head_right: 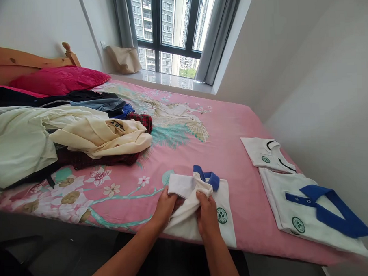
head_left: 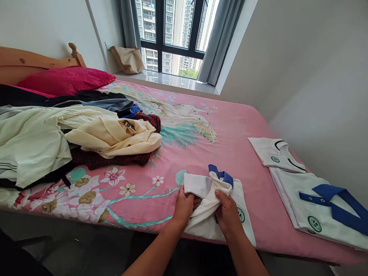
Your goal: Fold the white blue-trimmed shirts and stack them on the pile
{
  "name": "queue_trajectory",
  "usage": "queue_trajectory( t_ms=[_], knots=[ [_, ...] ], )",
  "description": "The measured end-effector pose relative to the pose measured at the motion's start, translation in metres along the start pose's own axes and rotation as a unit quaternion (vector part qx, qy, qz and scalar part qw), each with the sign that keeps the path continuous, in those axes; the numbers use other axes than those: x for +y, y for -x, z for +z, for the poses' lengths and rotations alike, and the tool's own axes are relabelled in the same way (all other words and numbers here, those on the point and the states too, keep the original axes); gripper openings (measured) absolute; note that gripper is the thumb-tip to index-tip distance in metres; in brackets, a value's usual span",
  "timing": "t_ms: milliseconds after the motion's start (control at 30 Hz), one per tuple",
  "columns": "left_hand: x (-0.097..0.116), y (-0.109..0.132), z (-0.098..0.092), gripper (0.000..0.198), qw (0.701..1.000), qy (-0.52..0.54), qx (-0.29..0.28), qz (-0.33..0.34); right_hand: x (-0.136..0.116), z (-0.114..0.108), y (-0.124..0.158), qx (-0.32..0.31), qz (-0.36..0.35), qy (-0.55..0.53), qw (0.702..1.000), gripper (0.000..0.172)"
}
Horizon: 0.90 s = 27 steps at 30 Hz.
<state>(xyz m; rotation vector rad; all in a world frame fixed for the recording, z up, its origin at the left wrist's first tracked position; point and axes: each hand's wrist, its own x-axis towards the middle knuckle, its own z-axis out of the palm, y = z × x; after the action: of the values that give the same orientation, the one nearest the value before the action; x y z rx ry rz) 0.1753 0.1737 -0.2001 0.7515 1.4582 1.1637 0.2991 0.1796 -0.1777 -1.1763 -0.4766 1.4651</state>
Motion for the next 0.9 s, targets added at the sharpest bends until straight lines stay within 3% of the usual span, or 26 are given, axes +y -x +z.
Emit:
queue_trajectory(
  t_ms=[100,167,233,333,433,667,800,900],
  knots=[
    [0.001,0.0,-0.009,0.049,0.985,-0.15,0.032,0.083,0.001,0.001,-0.001,-0.003,0.0,-0.001,1.0,0.034],
    [0.005,-0.004,-0.018,0.058,0.942,-0.299,0.047,0.145,0.0,0.002,0.0,-0.003,0.001,0.0,1.0,0.034],
    [0.012,-0.008,-0.026,0.066,0.91,-0.382,0.039,0.153,0.0,0.003,0.001,-0.001,0.001,0.0,1.0,0.033],
    [0.021,-0.014,-0.03,0.068,0.937,-0.332,0.0,0.111,-0.001,0.004,0.002,0.002,0.0,-0.003,1.0,0.033],
    [0.024,-0.017,-0.024,0.056,0.97,-0.231,-0.02,0.075,0.0,0.004,0.001,0.003,-0.004,-0.007,1.0,0.035],
    [0.003,-0.009,0.002,0.061,0.993,-0.109,-0.035,-0.018,-0.001,0.005,0.003,-0.005,-0.01,0.001,1.0,0.031],
    [-0.001,-0.004,-0.011,0.053,0.984,-0.17,-0.021,0.039,0.0,0.006,0.003,-0.003,-0.006,0.011,1.0,0.032],
    [-0.004,-0.004,-0.026,0.048,0.918,-0.362,0.012,0.16,0.001,0.007,0.002,-0.002,-0.008,0.015,1.0,0.032]
  ],
)
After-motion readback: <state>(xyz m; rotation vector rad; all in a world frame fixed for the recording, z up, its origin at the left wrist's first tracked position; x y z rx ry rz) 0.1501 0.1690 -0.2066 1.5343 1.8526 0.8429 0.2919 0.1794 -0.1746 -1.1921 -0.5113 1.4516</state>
